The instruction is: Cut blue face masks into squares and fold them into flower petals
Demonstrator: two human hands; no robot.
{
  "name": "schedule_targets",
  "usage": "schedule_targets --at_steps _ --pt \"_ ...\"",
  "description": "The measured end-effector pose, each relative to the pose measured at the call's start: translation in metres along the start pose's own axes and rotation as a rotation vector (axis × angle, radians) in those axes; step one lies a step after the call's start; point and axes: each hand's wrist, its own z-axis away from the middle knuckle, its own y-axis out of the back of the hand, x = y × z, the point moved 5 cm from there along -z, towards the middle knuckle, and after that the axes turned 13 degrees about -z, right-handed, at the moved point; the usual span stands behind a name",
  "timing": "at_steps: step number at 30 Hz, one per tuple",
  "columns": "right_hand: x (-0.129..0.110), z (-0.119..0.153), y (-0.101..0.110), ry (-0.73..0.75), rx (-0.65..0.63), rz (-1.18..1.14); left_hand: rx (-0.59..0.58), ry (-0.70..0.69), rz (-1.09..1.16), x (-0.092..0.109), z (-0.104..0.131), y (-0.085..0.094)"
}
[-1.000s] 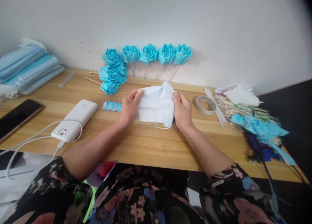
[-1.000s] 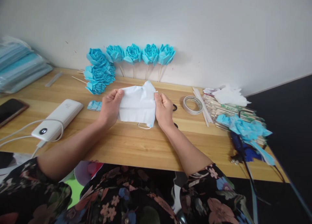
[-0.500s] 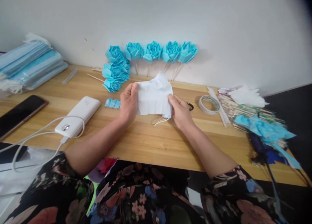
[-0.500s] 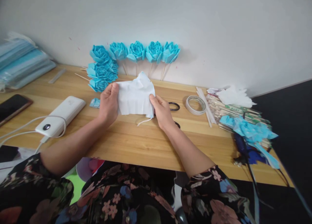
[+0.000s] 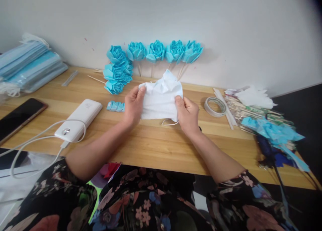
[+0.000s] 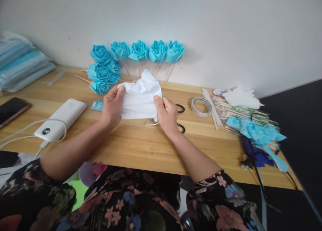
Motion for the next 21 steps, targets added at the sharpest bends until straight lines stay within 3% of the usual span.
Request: schedule_targets --at_steps 7,13,21 --pt "0.009 -0.001 -0.002 -0.059 0.027 -0.160 -0.032 0.015 0.156 0.007 -0.002 -0.001" --pt "0.019 -0.010 -0.001 -0.156 -0.113 -0.296 -0.047 -0.109 0.020 0.016 0.002 0.003" --pt "0.011 -0.021 0.013 -0.114 -0.073 -0.348 -0.205 -0.129 -0.042 0.023 0.016 -0.010"
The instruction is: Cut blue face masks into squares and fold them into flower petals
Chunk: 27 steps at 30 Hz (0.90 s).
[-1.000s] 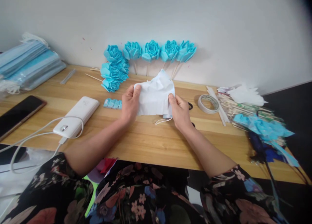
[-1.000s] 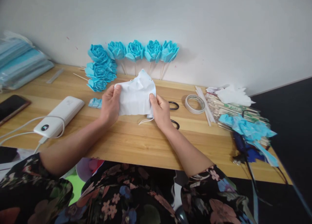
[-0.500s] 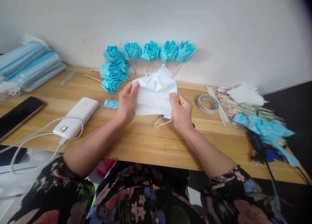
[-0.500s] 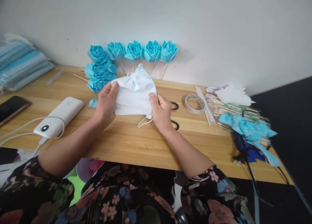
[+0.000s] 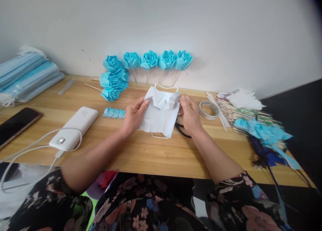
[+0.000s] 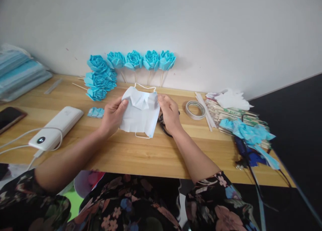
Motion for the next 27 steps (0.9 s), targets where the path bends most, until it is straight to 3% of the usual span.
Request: schedule_targets --at_steps 5,13,19,23,27 --pt "-0.003 0.002 0.003 0.092 0.047 0.123 -0.196 0.047 -0.022 0.002 0.002 -0.007" --pt "0.002 0.008 0.001 0.107 0.036 0.119 -0.156 0.222 -0.048 -0.012 0.000 -0.002" --pt "0.009 0.004 0.005 0.082 0.090 0.047 -0.107 0.157 -0.151 -0.013 -0.004 0.001" --pt "-0.022 0.001 0.007 0.322 0.057 0.228 -0.195 0.078 -0.224 -0.009 -0.005 -0.002" --pt "-0.055 0.007 -0.003 0.602 -0.091 0.605 -0.211 -0.009 -0.321 -0.004 -0.003 -0.005"
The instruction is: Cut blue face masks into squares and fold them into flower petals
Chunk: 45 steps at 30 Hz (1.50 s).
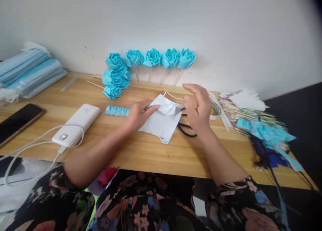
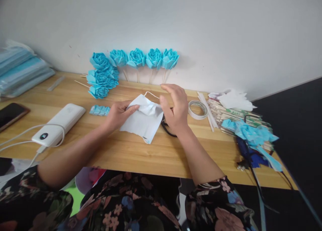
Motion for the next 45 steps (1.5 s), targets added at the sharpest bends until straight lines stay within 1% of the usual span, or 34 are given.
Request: schedule_targets --at_steps 1,3,5,8,10,11,13,15,17,20,22,24,29,32,35,38,43,45 --pt "-0.005 -0.001 -0.001 0.040 -0.040 0.068 0.004 -0.021 -0.027 0.002 0.001 -0.001" --pt "-0.011 -0.001 -0.005 0.064 -0.106 0.167 0.016 -0.057 -0.061 0.006 0.002 -0.001" --pt "-0.011 0.001 -0.012 0.038 -0.157 0.214 0.021 -0.093 -0.059 0.009 0.002 -0.002" --pt "-0.004 0.003 -0.019 -0.021 -0.187 0.181 -0.012 -0.139 -0.017 0.012 0.002 -0.004" --pt "0.003 0.002 -0.016 -0.053 -0.146 0.107 -0.061 -0.117 0.024 0.009 0.001 -0.006" --pt "0.008 0.001 -0.013 -0.074 -0.109 0.062 -0.096 -0.083 0.056 0.005 0.000 -0.008" --pt "0.018 -0.001 -0.003 -0.136 -0.010 -0.025 -0.166 0.022 0.166 -0.004 -0.001 -0.010" --pt "0.030 0.000 0.005 -0.225 0.097 -0.104 -0.194 0.145 0.347 -0.012 -0.003 -0.011" --pt "0.039 0.002 0.009 -0.319 0.179 -0.189 -0.171 0.240 0.548 -0.018 -0.005 -0.011" --pt "0.046 0.007 0.005 -0.399 0.220 -0.299 -0.102 0.294 0.791 -0.021 -0.008 -0.009" --pt "0.047 0.009 0.002 -0.417 0.244 -0.320 -0.067 0.298 0.886 -0.021 -0.009 -0.008" --pt "0.047 0.010 0.000 -0.439 0.286 -0.331 -0.069 0.297 0.925 -0.021 -0.009 -0.009" --pt "0.053 0.011 0.001 -0.482 0.393 -0.379 -0.127 0.303 0.923 -0.021 -0.008 -0.015" --pt "0.055 0.012 0.000 -0.496 0.406 -0.373 -0.117 0.305 0.851 -0.026 -0.009 -0.019" --pt "0.055 0.012 0.001 -0.491 0.385 -0.338 -0.092 0.303 0.758 -0.032 -0.010 -0.020" --pt "0.051 0.010 0.004 -0.453 0.346 -0.277 -0.034 0.271 0.711 -0.033 -0.011 -0.015" --pt "0.040 0.005 0.010 -0.368 0.294 -0.128 0.062 0.184 0.567 -0.029 -0.014 0.001" --pt "0.039 0.004 0.011 -0.365 0.285 -0.113 0.086 0.163 0.569 -0.028 -0.015 0.005"
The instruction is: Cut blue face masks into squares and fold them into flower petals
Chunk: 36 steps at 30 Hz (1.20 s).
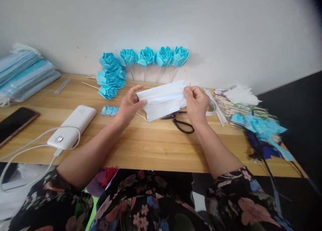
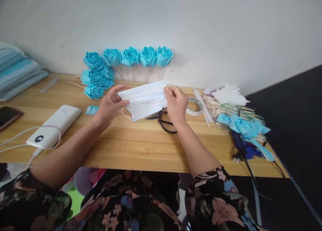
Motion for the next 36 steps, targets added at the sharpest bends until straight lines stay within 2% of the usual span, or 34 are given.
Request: schedule_targets --at_steps 2,7,9,12,20,23,29,36 --pt "0.002 0.000 0.000 -0.007 0.006 -0.014 -0.016 0.012 0.060 0.000 0.001 -0.001" --pt "0.015 -0.002 0.003 -0.041 0.057 -0.089 -0.138 0.184 0.235 -0.008 0.007 -0.014" --pt "0.019 -0.003 0.005 -0.063 0.085 -0.108 -0.180 0.210 0.247 -0.010 0.008 -0.018" --pt "0.021 -0.004 0.005 -0.085 0.112 -0.139 -0.199 0.174 0.203 -0.011 0.008 -0.021" --pt "0.019 -0.004 0.006 -0.039 0.124 -0.103 -0.100 0.055 0.086 -0.008 0.004 -0.014" --pt "0.020 -0.005 0.006 -0.037 0.128 -0.140 -0.111 0.064 0.111 -0.008 0.005 -0.014" --pt "0.020 -0.006 0.006 -0.033 0.133 -0.159 -0.138 0.180 0.240 -0.011 0.007 -0.019" --pt "0.018 -0.006 0.007 -0.022 0.140 -0.127 -0.242 0.099 0.059 -0.015 0.007 -0.023"
